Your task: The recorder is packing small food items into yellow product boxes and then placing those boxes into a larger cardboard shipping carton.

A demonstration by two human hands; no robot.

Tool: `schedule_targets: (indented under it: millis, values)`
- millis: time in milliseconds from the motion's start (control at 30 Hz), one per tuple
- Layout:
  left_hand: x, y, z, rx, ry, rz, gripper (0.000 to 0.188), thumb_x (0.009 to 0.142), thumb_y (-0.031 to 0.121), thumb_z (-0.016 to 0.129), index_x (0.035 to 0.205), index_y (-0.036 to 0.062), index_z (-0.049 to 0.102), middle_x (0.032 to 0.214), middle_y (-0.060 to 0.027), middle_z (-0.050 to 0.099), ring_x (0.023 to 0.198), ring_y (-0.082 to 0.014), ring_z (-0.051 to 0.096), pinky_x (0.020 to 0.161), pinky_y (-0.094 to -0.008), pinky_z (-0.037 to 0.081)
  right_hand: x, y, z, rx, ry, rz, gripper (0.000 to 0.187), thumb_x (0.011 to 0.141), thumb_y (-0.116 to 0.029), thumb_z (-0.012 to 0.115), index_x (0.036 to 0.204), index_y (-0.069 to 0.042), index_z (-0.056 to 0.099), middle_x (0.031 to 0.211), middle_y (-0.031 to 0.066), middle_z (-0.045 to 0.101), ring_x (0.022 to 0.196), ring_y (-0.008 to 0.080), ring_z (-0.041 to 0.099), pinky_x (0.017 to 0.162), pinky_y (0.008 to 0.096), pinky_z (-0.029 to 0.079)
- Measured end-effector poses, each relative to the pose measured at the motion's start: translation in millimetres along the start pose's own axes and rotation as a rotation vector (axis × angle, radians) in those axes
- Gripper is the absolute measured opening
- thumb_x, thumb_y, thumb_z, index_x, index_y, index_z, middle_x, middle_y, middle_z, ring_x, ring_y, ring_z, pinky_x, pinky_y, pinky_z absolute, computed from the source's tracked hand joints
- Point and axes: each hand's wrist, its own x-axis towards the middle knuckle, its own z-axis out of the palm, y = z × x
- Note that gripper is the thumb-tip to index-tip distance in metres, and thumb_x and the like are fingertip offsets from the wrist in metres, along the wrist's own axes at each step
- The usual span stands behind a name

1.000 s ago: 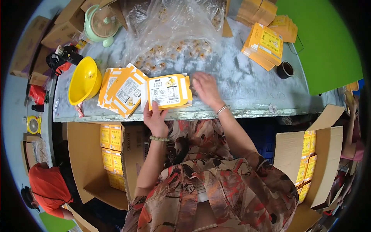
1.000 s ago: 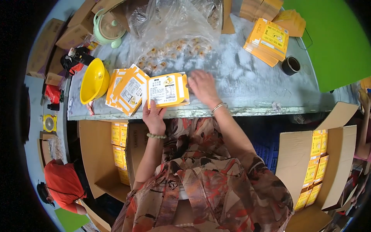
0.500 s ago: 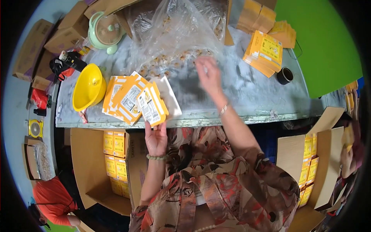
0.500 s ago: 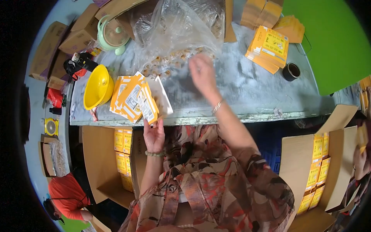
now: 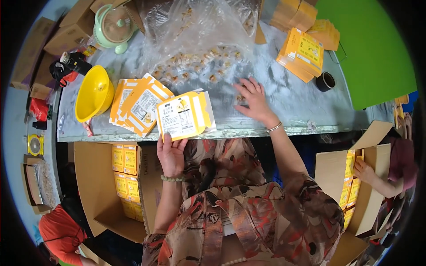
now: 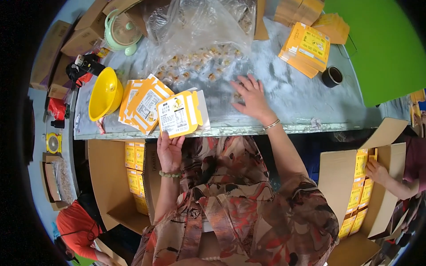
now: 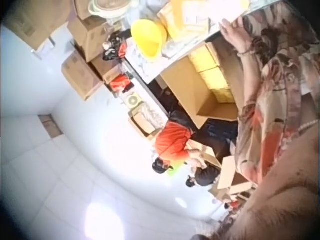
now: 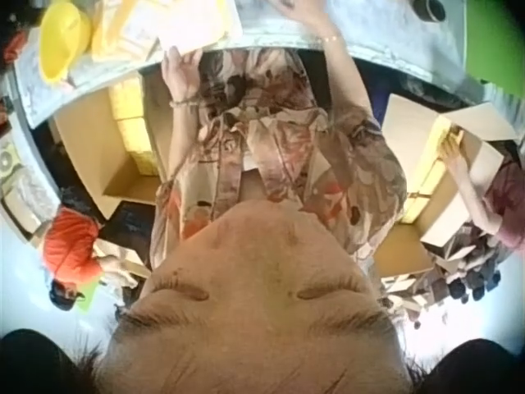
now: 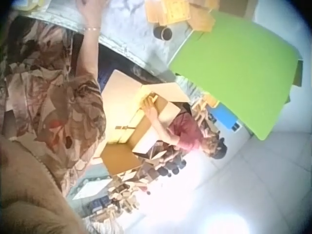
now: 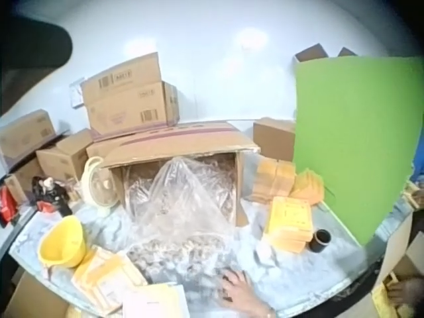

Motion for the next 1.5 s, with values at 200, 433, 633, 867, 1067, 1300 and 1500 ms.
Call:
schedule_targets:
  millis: [200,433,633,867,1067,1300,1500]
  values:
    - [6,-5,-1,0.044,0.027,0.019,0.026,0.083,0.016,0.045,0.104,0.0010,0.041,0.092,-0.0120,0.055,0.079,-0.0196,0.057,0.066,-0.0323,0.050,-19,44,-23,0.974,0.103,0.408,0.042,0.066,-0.005,0.058,0.107,-0.009,0.049,0.114,0.0064,0.041,0.103,0.0187,0.041,0.086,0.0302,0.033]
    - [6,-13,3,0.073,0.037,0.011,0.022,0.082,0.014,0.045,0.100,0.0013,0.043,0.088,-0.0116,0.055,0.074,-0.0196,0.058,0.064,-0.0329,0.051,0,41,-14,0.434,0.148,0.341,0.023,0.067,-0.005,0.057,0.090,-0.005,0.056,0.082,0.0074,0.053,0.080,0.0205,0.052,0.071,0.0292,0.042]
    - [7,-18,8,0.081,0.049,-0.009,0.023,0.082,0.010,0.046,0.103,0.0025,0.045,0.092,-0.0117,0.054,0.075,-0.0187,0.057,0.062,-0.0322,0.052,11,76,-14,-0.002,0.169,0.299,0.030,0.062,-0.004,0.059,0.092,-0.005,0.055,0.087,0.0117,0.051,0.081,0.0274,0.050,0.075,0.0318,0.041]
    - [17,-31,28,0.182,0.052,0.045,0.028,0.081,0.013,0.048,0.107,0.0013,0.044,0.094,-0.0097,0.053,0.079,-0.0168,0.055,0.062,-0.0282,0.050,8,21,5,0.409,0.152,0.243,0.036,0.081,-0.026,0.043,0.109,-0.003,0.044,0.106,0.0146,0.047,0.098,0.0257,0.045,0.083,0.0306,0.035]
    - [25,-50,49,0.234,0.036,0.044,0.030,0.081,0.014,0.050,0.108,0.0026,0.045,0.094,-0.0074,0.053,0.080,-0.0150,0.054,0.061,-0.0251,0.050,1,-47,33,0.842,0.193,0.470,0.045,0.085,-0.034,0.034,0.114,0.000,0.039,0.113,0.0114,0.043,0.105,0.0193,0.040,0.088,0.0278,0.030]
    - [13,-47,47,-0.023,0.002,-0.007,0.025,0.084,0.016,0.043,0.106,0.0054,0.040,0.096,-0.0133,0.053,0.079,-0.0230,0.057,0.064,-0.0338,0.050,23,-58,-1,1.553,0.183,0.377,0.048,0.083,-0.017,0.044,0.125,-0.004,0.025,0.117,0.0065,0.040,0.100,0.0116,0.042,0.083,0.0237,0.036]
    - [-7,36,23,0.873,-0.422,0.500,0.038,0.075,0.012,0.056,0.106,-0.0034,0.043,0.109,-0.0150,0.045,0.096,-0.0199,0.049,0.077,-0.0306,0.041,51,-76,-124,0.981,-0.342,-0.224,0.048,0.077,-0.011,0.050,0.122,-0.011,0.033,0.110,0.0058,0.048,0.087,0.0121,0.052,0.072,0.0236,0.042]
